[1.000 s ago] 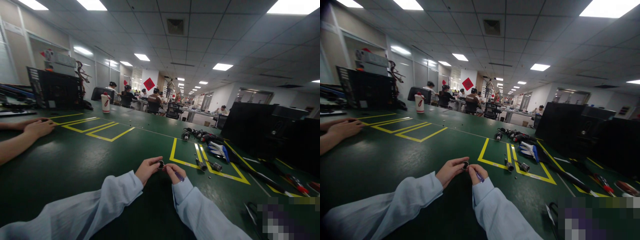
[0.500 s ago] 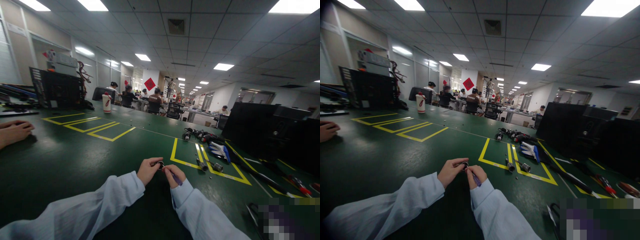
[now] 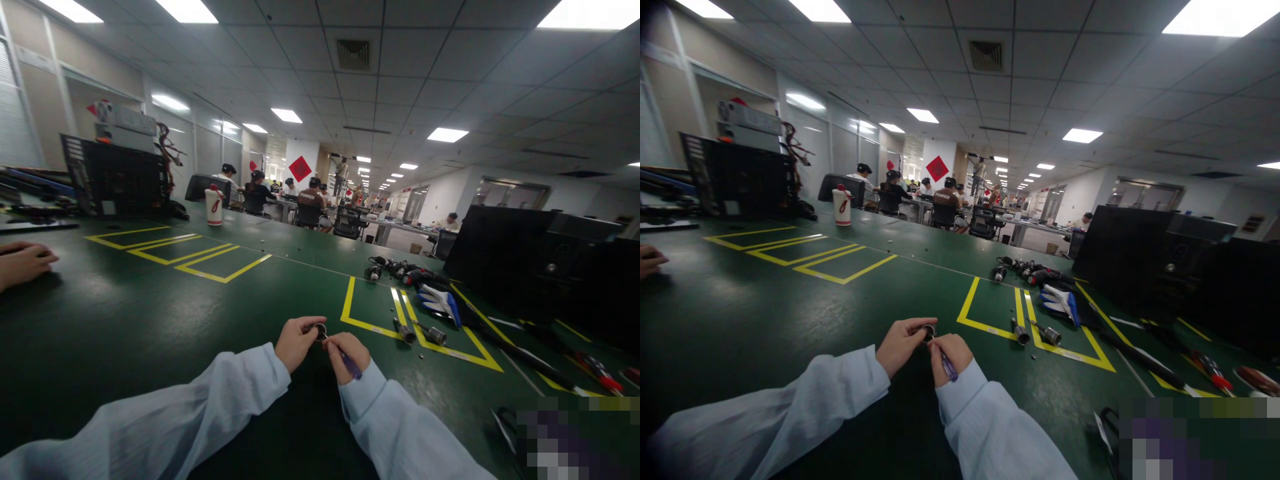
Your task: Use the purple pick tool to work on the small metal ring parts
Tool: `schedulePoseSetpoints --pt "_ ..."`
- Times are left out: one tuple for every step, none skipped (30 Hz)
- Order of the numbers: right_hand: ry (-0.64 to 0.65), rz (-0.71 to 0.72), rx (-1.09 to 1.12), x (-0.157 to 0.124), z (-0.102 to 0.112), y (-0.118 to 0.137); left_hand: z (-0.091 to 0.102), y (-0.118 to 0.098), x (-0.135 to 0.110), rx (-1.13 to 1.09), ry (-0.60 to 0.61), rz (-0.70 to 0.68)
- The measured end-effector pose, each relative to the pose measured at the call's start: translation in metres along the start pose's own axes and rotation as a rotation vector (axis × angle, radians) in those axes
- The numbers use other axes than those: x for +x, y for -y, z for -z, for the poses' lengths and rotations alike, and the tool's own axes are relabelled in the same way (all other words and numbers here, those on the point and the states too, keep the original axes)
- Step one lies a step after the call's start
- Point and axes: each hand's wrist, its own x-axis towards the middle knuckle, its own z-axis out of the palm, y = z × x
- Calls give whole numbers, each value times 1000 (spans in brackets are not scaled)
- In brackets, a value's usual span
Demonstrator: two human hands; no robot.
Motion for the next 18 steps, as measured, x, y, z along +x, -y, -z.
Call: schedulePoseSetpoints --pt "-6 5 -7 0 0 1 0 0 0 -3 6 0" --pt "-15 7 -11 0 0 1 0 0 0 -9 12 0" --pt "-25 4 -12 0 -1 1 0 1 0 -16 18 1" --pt "-33 -1 -11 0 -1 1 0 2 0 -23 23 1" --pt "-36 -8 -10 0 -2 1 0 3 0 -31 28 1" --pt "-35 -15 -8 0 -2 0 0 4 0 -38 32 2" --pt "-31 -20 -5 0 -2 0 -1 5 0 -43 33 5" --pt "-28 -22 -1 0 -1 -1 -1 5 0 -47 31 10" --pt "-28 -22 5 0 -1 -1 -1 5 0 -48 26 16" --pt "-30 -21 12 -1 0 -1 -1 4 0 -48 20 24" --pt "-33 -20 18 -1 2 -1 -1 3 -1 -49 16 30" --pt "-34 -20 21 -1 3 0 -2 2 -1 -50 13 36" --pt "-30 -21 20 -1 4 0 -2 1 -1 -52 11 38" --pt "-20 -23 18 -1 5 1 -2 0 -1 -54 8 40" --pt "-7 -25 16 -1 6 1 -3 -1 -2 -56 4 40" --pt "8 -28 14 -1 6 2 -3 -1 -2 -57 0 40" --pt "19 -30 11 -1 6 2 -3 -1 -2 -56 -5 37" --pt "24 -33 8 -1 6 2 -3 -1 -2 -53 -8 34"
